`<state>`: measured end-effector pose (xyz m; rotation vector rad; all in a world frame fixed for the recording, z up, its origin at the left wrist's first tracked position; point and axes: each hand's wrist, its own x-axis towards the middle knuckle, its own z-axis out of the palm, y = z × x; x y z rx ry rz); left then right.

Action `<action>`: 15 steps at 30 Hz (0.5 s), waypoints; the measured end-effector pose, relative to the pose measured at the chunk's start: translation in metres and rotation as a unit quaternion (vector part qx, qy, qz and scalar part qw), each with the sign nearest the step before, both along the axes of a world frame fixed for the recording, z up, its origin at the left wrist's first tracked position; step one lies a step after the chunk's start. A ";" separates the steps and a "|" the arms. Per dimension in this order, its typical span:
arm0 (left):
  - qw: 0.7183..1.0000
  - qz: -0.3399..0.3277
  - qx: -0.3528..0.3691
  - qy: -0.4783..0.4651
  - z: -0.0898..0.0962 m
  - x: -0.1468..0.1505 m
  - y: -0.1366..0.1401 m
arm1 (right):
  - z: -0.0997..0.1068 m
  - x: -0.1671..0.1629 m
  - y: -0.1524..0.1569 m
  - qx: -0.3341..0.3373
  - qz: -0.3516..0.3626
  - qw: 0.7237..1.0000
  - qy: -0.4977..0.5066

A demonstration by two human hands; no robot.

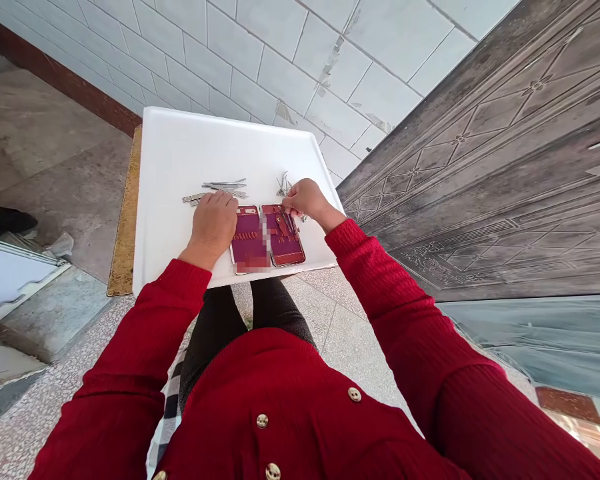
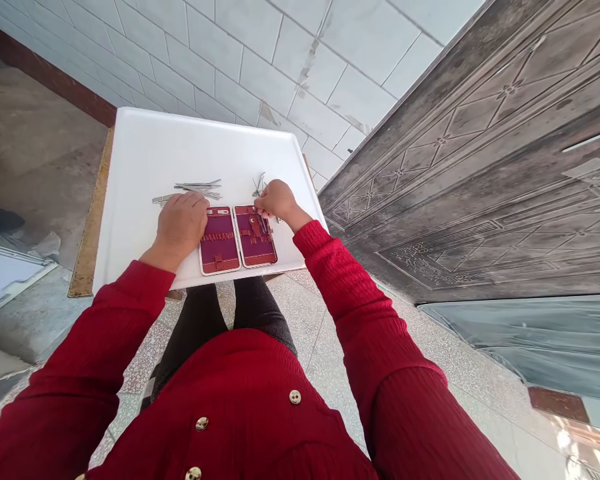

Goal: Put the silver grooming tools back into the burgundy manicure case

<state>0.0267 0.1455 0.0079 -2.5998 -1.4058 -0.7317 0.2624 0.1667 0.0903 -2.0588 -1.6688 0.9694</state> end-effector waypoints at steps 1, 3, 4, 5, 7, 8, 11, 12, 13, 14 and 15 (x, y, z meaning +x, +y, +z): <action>1.000 0.000 -0.001 -0.001 0.000 0.000 0.000 | 0.004 0.001 0.004 0.007 0.000 1.000 -0.007; 1.000 -0.001 -0.002 -0.006 0.000 0.000 0.000 | 0.011 0.002 0.010 0.020 0.007 0.999 -0.039; 1.000 -0.002 -0.003 -0.008 0.000 0.000 0.000 | 0.014 0.003 0.014 0.026 0.014 0.998 -0.061; 1.000 -0.002 -0.002 -0.010 0.000 0.000 -0.001 | 0.017 0.004 0.017 0.033 0.021 0.996 -0.085; 1.000 -0.003 0.001 -0.012 0.001 -0.001 -0.001 | 0.019 0.008 0.024 0.046 0.033 0.990 -0.127; 1.000 -0.003 0.004 -0.013 0.001 -0.001 -0.001 | 0.019 0.010 0.028 0.052 0.036 0.987 -0.147; 1.000 -0.003 0.009 -0.014 0.002 -0.002 -0.002 | 0.016 0.015 0.040 0.055 0.044 0.978 -0.195; 1.000 -0.003 0.009 -0.014 0.002 -0.002 -0.002 | 0.014 0.016 0.043 0.052 0.047 0.976 -0.206; 1.000 -0.003 0.008 -0.014 0.003 -0.002 -0.003 | 0.012 0.017 0.045 0.050 0.050 0.974 -0.215; 1.000 -0.003 0.006 -0.013 0.003 -0.003 -0.003 | 0.011 0.017 0.045 0.052 0.052 0.972 -0.222; 1.000 -0.002 0.003 -0.012 0.003 -0.003 -0.003 | 0.011 0.016 0.042 0.057 0.053 0.970 -0.228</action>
